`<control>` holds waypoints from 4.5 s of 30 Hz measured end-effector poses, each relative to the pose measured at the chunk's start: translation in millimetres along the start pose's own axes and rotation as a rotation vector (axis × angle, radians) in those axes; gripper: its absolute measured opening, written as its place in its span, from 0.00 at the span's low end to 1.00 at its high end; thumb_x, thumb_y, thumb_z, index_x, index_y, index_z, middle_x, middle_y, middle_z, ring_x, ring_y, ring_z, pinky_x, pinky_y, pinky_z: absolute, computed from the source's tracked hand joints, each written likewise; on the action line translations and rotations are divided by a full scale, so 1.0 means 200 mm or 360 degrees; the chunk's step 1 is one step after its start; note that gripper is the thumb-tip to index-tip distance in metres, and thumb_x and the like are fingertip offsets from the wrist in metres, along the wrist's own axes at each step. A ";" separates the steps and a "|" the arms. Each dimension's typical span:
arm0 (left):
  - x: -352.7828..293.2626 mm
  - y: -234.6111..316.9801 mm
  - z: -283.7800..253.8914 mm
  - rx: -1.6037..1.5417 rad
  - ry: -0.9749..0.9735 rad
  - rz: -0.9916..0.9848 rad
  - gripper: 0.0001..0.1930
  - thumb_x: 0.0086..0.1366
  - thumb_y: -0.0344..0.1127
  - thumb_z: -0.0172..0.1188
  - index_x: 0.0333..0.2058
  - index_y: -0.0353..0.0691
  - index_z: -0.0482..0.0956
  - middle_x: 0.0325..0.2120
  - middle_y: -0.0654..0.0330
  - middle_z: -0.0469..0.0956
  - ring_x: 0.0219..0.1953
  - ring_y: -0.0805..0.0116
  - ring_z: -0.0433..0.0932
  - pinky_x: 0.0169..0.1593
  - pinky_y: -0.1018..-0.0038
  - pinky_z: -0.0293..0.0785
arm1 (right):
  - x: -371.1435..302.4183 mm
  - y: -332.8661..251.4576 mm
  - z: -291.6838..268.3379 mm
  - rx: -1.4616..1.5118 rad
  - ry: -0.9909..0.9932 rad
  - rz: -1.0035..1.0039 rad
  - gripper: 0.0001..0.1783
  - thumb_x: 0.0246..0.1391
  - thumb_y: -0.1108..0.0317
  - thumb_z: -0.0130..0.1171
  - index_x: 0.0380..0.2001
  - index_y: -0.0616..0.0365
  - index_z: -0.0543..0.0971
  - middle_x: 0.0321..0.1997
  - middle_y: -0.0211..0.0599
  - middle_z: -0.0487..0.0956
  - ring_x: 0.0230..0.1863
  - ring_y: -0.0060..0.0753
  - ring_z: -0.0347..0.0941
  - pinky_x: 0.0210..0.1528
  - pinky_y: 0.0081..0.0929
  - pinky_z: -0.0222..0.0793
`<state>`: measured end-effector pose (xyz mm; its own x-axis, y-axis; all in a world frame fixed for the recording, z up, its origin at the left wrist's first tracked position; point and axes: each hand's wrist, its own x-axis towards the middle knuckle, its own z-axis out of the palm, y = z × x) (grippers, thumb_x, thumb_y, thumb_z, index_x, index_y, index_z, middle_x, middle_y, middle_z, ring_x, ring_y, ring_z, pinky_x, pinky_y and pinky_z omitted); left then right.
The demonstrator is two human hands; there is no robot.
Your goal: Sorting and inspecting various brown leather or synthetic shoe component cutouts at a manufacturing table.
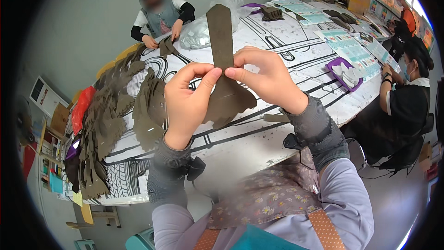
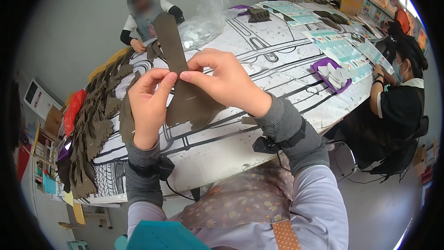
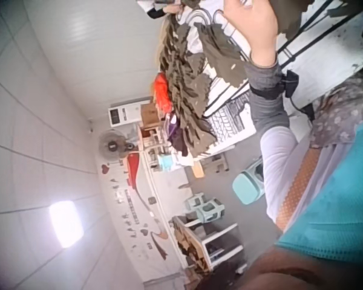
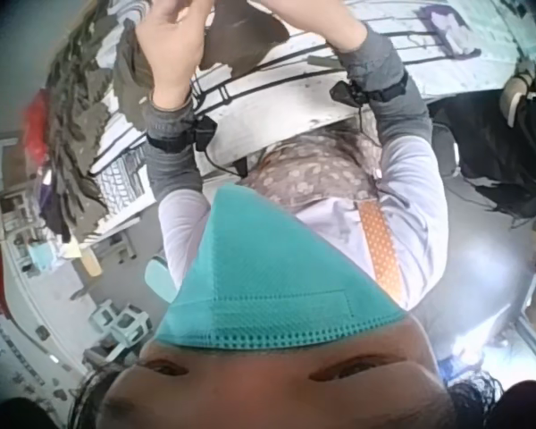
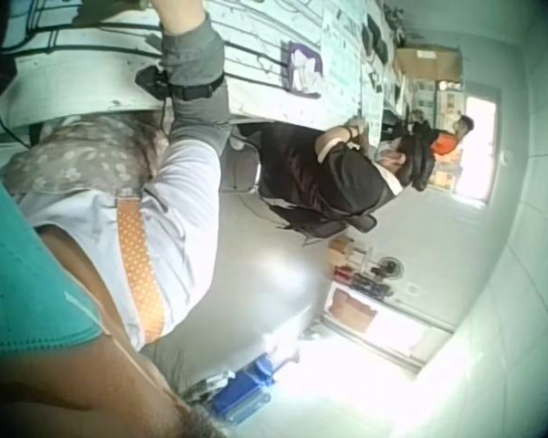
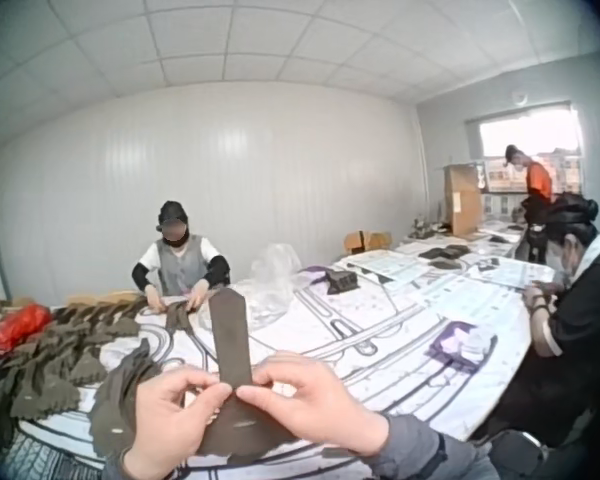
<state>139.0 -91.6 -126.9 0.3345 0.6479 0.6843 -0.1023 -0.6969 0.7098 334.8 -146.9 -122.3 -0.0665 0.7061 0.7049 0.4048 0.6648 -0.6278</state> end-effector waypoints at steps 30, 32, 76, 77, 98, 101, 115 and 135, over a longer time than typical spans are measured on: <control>-0.38 -1.07 -1.19 0.1164 0.0264 -0.0664 0.20 0.69 0.38 0.66 0.55 0.33 0.80 0.47 0.55 0.84 0.44 0.68 0.80 0.53 0.72 0.74 | -0.93 0.31 -0.15 0.0044 -0.0637 0.0870 0.07 0.60 0.71 0.64 0.38 0.65 0.85 0.36 0.41 0.84 0.38 0.37 0.79 0.43 0.31 0.72; -0.32 -0.96 -0.97 0.0882 -0.0134 -0.0620 0.20 0.68 0.37 0.67 0.55 0.34 0.80 0.49 0.56 0.83 0.47 0.68 0.79 0.54 0.71 0.74 | -1.01 0.36 -0.12 0.0015 -0.0623 0.0890 0.07 0.60 0.71 0.65 0.38 0.64 0.85 0.35 0.40 0.84 0.38 0.36 0.78 0.42 0.30 0.72; -0.72 -0.51 0.27 0.0646 -0.1315 -0.0142 0.19 0.50 0.33 0.74 0.40 0.38 0.80 0.39 0.55 0.81 0.41 0.49 0.79 0.50 0.59 0.75 | -1.14 0.51 -0.19 -0.0917 0.0302 0.0510 0.04 0.52 0.72 0.69 0.31 0.59 0.84 0.32 0.40 0.82 0.35 0.47 0.76 0.38 0.38 0.71; -0.73 -0.52 0.27 0.0653 -0.1264 -0.0128 0.19 0.50 0.33 0.74 0.41 0.38 0.80 0.39 0.55 0.81 0.42 0.50 0.79 0.54 0.57 0.75 | -1.13 0.53 -0.22 -0.0921 0.0296 0.0517 0.04 0.52 0.72 0.69 0.31 0.59 0.84 0.32 0.40 0.82 0.35 0.47 0.76 0.38 0.38 0.71; -0.74 -0.59 0.24 0.0686 -0.1300 0.0109 0.20 0.51 0.35 0.74 0.43 0.41 0.81 0.41 0.60 0.80 0.46 0.56 0.79 0.64 0.52 0.70 | -0.93 0.66 -0.08 -0.1301 -0.0195 0.0409 0.13 0.47 0.64 0.73 0.36 0.56 0.84 0.44 0.32 0.79 0.48 0.43 0.73 0.51 0.40 0.68; -0.74 -0.59 0.24 0.0684 -0.1293 0.0129 0.20 0.50 0.35 0.75 0.43 0.41 0.81 0.41 0.60 0.80 0.46 0.56 0.79 0.64 0.52 0.71 | -0.93 0.66 -0.07 -0.1293 -0.0251 0.0485 0.15 0.48 0.68 0.72 0.40 0.60 0.85 0.46 0.35 0.80 0.49 0.45 0.73 0.53 0.40 0.69; -0.72 -0.59 0.24 0.0626 -0.1301 0.0151 0.22 0.49 0.34 0.75 0.43 0.39 0.80 0.41 0.59 0.81 0.44 0.55 0.79 0.60 0.51 0.73 | -1.02 0.60 -0.12 -0.1380 0.0080 0.0569 0.13 0.47 0.62 0.73 0.33 0.56 0.82 0.38 0.37 0.79 0.43 0.46 0.72 0.46 0.42 0.67; -0.74 -0.61 0.23 0.0627 -0.1295 0.0132 0.22 0.51 0.34 0.75 0.45 0.39 0.79 0.43 0.58 0.80 0.46 0.50 0.78 0.61 0.54 0.73 | -1.03 0.67 -0.22 -0.1145 0.0155 0.0852 0.12 0.48 0.70 0.73 0.34 0.59 0.80 0.35 0.40 0.80 0.40 0.48 0.75 0.44 0.40 0.72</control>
<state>145.3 -116.3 -321.5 0.9140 0.2782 0.2954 0.1225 -0.8832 0.4527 442.7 -214.8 -337.1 0.3589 0.8320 0.4231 0.8346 -0.0831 -0.5445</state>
